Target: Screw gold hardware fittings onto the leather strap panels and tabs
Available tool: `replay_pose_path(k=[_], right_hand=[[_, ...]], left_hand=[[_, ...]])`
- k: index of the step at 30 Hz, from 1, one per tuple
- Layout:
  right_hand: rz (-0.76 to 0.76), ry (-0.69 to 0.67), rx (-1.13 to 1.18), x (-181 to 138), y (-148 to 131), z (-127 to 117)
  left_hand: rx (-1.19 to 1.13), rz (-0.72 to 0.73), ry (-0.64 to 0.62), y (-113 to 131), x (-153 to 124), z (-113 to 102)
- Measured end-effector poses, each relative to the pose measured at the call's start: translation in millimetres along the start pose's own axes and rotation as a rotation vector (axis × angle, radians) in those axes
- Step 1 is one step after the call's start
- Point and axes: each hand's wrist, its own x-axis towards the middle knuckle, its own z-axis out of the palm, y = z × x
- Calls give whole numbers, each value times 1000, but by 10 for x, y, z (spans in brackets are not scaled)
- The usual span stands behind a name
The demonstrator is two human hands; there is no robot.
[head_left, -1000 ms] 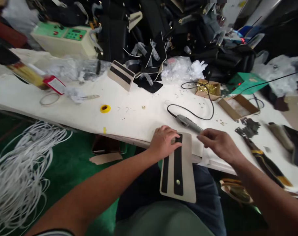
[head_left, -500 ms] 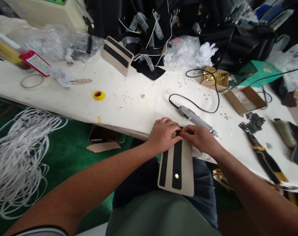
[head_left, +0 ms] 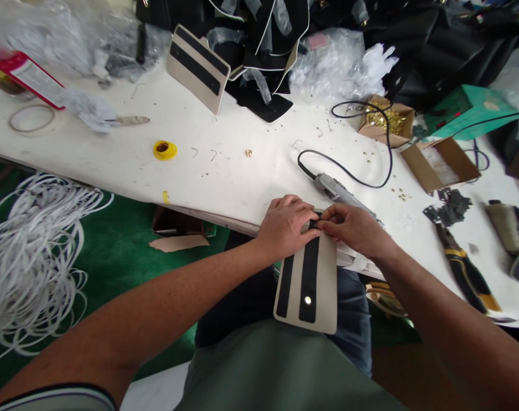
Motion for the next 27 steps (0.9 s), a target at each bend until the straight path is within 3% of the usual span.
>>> replay_pose_path(k=[6, 12, 17, 19, 23, 27], right_hand=[[111, -98, 138, 74, -35, -38], [-66, 29, 7, -37, -15, 40], [-104, 47, 15, -128, -2, 28], [-150, 172, -88, -167, 17, -28], [-311, 595, -610, -171, 118, -185], [-304, 602, -867, -2, 222, -273]], left_hand=[[-5, 5, 1, 6, 5, -9], [12, 10, 20, 9, 5, 0], [9, 8, 26, 11, 8, 9], [3, 0, 26, 13, 15, 8], [-6, -9, 22, 18, 27, 7], [-12, -15, 23, 17, 27, 3]])
